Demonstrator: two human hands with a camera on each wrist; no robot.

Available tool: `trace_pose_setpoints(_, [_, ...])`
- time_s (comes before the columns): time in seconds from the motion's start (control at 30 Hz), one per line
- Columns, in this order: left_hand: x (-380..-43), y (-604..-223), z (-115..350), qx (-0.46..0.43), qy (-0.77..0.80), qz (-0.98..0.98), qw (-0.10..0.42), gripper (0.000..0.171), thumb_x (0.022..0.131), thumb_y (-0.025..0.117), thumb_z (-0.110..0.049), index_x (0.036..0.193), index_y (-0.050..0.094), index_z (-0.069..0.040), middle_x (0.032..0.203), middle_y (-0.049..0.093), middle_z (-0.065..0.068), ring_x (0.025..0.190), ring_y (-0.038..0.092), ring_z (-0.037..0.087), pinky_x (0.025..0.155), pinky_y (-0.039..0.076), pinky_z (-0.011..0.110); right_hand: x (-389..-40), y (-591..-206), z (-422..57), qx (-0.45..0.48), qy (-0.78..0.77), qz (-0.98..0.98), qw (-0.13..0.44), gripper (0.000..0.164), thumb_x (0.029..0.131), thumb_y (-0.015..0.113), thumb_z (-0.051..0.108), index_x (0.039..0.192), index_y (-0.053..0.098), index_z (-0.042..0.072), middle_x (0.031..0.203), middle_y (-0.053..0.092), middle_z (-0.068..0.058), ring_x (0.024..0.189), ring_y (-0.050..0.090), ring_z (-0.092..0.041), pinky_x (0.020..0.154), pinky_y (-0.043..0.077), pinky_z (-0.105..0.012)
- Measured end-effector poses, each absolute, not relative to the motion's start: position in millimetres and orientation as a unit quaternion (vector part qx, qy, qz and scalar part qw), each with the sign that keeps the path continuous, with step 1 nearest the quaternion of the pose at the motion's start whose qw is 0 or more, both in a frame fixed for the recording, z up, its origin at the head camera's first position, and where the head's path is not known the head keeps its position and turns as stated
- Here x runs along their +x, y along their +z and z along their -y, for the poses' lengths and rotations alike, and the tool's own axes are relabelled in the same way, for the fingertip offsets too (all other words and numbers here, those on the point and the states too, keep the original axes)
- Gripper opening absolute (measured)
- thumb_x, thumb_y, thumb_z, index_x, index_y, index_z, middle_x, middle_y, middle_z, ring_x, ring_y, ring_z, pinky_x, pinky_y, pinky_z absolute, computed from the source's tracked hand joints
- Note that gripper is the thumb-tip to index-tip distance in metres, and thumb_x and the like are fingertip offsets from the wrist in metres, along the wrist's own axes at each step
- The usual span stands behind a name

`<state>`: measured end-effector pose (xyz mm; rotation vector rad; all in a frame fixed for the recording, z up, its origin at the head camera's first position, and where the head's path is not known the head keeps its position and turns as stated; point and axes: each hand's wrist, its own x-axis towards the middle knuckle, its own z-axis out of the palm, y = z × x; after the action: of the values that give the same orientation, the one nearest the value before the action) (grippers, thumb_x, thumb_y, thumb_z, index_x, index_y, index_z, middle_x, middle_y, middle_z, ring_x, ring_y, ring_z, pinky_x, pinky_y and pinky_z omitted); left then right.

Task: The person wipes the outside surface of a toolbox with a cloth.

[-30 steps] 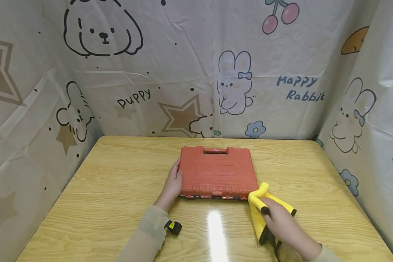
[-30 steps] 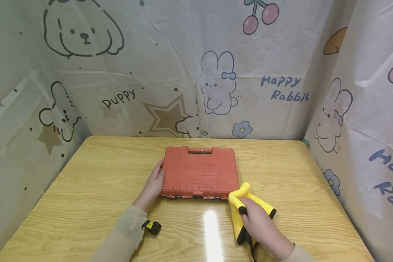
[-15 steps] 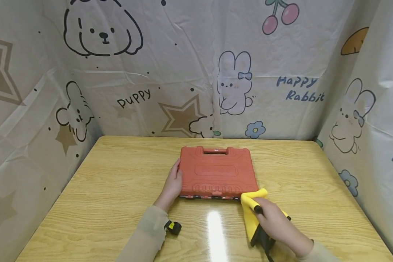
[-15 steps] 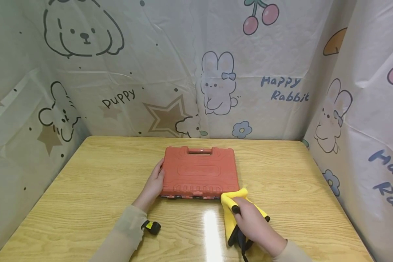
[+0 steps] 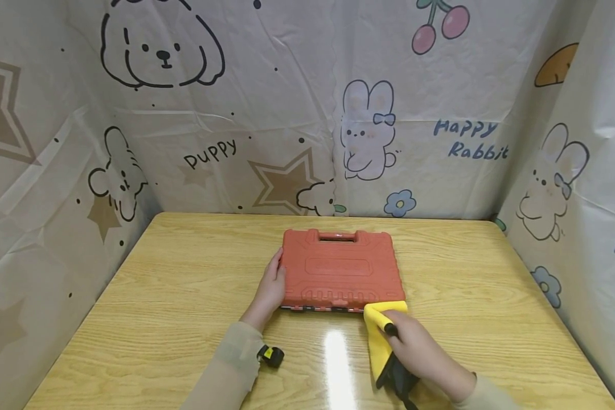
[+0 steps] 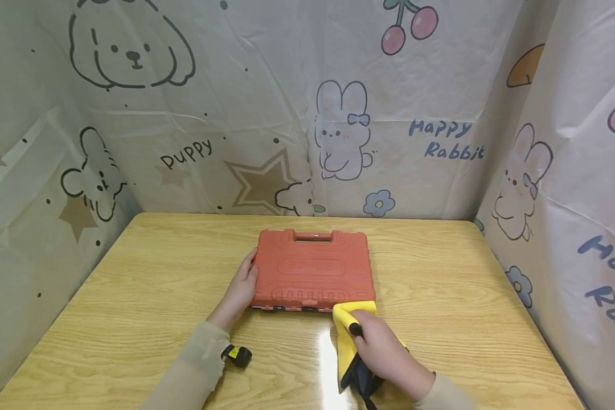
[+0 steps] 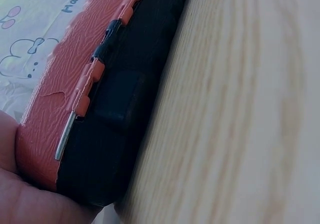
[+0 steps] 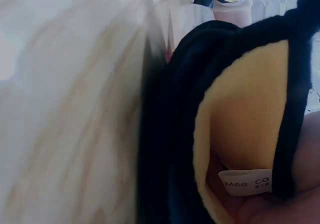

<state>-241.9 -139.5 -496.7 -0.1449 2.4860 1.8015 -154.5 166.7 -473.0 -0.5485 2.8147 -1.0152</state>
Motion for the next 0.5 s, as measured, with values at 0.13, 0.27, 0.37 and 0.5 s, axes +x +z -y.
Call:
trace_pose_setpoints(0.13, [-242, -497, 139, -0.046, 0.587, -0.808, 0.033, 0.054, 0.113, 0.028, -0.015, 0.166, 0.017, -0.011, 0.171, 0.017, 0.020, 0.159, 0.014, 0.039, 0.128, 0.015, 0.057, -155, -473, -158, -0.188, -0.349, -0.916, 0.071, 0.011, 0.100, 0.065, 0.008, 0.109, 0.070, 0.010, 0.093, 0.067, 0.005, 0.085, 0.057, -0.008, 0.075, 0.051, -0.029])
trace_pose_setpoints(0.27, [-241, -495, 139, -0.051, 0.587, -0.807, 0.037, 0.054, 0.113, 0.028, -0.016, 0.166, 0.017, -0.012, 0.172, 0.016, 0.018, 0.159, 0.013, 0.038, 0.128, 0.015, 0.056, -158, -474, -147, -0.188, -0.352, -0.913, 0.082, 0.011, 0.099, 0.064, 0.007, 0.109, 0.070, 0.008, 0.092, 0.067, 0.004, 0.083, 0.056, -0.008, 0.073, 0.050, -0.028])
trace_pose_setpoints(0.37, [-240, -494, 139, -0.055, 0.588, -0.806, 0.040, 0.055, 0.114, 0.028, -0.017, 0.167, 0.016, -0.013, 0.172, 0.015, 0.017, 0.159, 0.013, 0.037, 0.128, 0.015, 0.056, -161, -475, -137, -0.196, -0.347, -0.914, 0.081, 0.014, 0.098, 0.065, 0.004, 0.110, 0.070, 0.008, 0.095, 0.069, 0.004, 0.086, 0.058, -0.008, 0.075, 0.052, -0.029])
trace_pose_setpoints(0.5, [-240, -494, 139, -0.055, 0.588, -0.806, 0.041, 0.055, 0.113, 0.028, -0.017, 0.167, 0.016, -0.014, 0.172, 0.015, 0.016, 0.159, 0.012, 0.037, 0.128, 0.015, 0.056, -165, -478, -126, -0.229, -0.346, -0.907, 0.076, 0.010, 0.098, 0.064, 0.004, 0.106, 0.069, 0.008, 0.092, 0.067, 0.004, 0.082, 0.057, -0.007, 0.073, 0.050, -0.027])
